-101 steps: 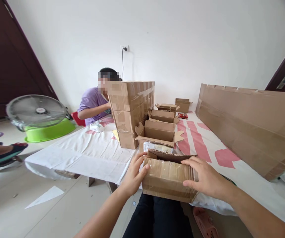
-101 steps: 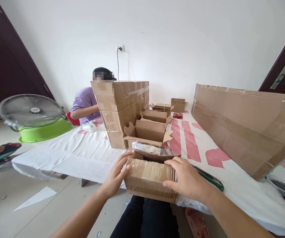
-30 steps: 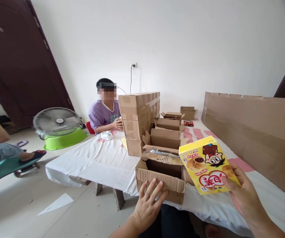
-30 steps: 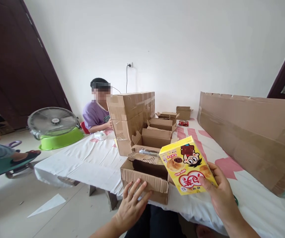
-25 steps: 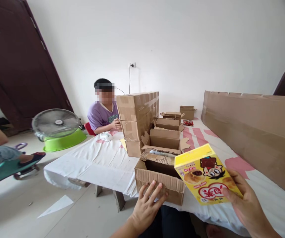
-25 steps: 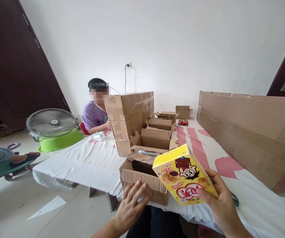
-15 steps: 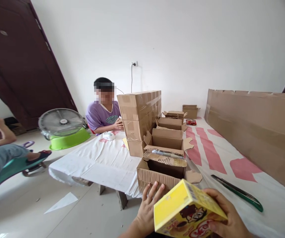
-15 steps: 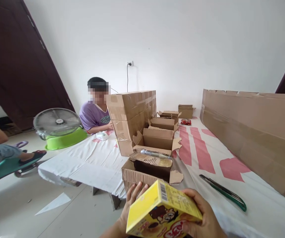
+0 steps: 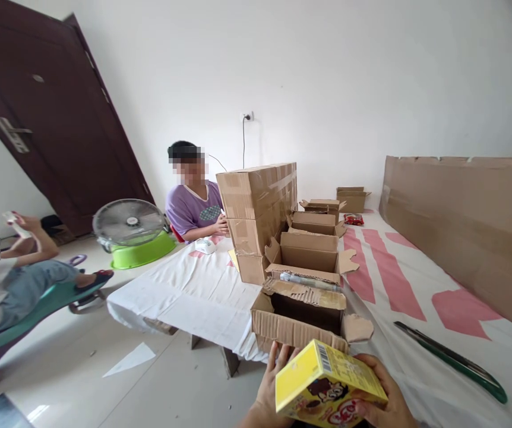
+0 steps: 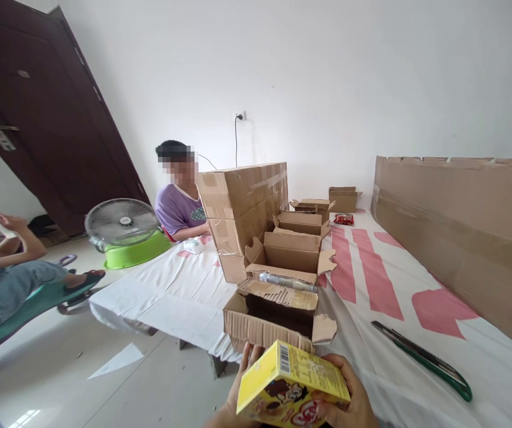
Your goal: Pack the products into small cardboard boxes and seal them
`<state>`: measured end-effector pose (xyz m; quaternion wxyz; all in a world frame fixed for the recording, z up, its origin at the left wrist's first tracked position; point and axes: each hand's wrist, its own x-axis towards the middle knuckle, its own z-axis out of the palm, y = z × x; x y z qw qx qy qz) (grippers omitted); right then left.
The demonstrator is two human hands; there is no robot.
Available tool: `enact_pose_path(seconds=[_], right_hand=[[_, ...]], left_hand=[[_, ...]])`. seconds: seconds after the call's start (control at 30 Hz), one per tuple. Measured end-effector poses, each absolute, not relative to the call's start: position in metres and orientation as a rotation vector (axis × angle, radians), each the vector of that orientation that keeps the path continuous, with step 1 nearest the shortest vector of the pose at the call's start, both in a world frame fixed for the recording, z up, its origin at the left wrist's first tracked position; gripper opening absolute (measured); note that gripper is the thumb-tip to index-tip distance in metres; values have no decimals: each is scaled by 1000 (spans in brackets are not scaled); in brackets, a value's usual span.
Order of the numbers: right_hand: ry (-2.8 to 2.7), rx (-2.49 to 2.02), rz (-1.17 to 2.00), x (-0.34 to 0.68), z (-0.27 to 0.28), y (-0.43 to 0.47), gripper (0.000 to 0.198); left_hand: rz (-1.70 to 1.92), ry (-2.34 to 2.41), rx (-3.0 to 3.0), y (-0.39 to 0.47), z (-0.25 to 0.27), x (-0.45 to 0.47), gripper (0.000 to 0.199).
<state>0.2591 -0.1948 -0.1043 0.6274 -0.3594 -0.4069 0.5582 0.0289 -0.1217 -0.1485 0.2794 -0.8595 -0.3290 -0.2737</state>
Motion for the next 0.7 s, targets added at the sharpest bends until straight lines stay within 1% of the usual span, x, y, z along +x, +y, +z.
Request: enact_pose_path(seconds=[0.33,0.57,0.7], right_hand=[[-1070,-876,1246,259,-108,-193,64],[-1085,-901,1256,258,-104,-193,63],[-1092,-936,1199,258,-104,-192,59]], left_hand=[[-684,-870,-2356,-127,-134,32,77],[-623,-839,-2380,-126,-127,24,76],[-639,-826,-2353,-125,-118,26,68]])
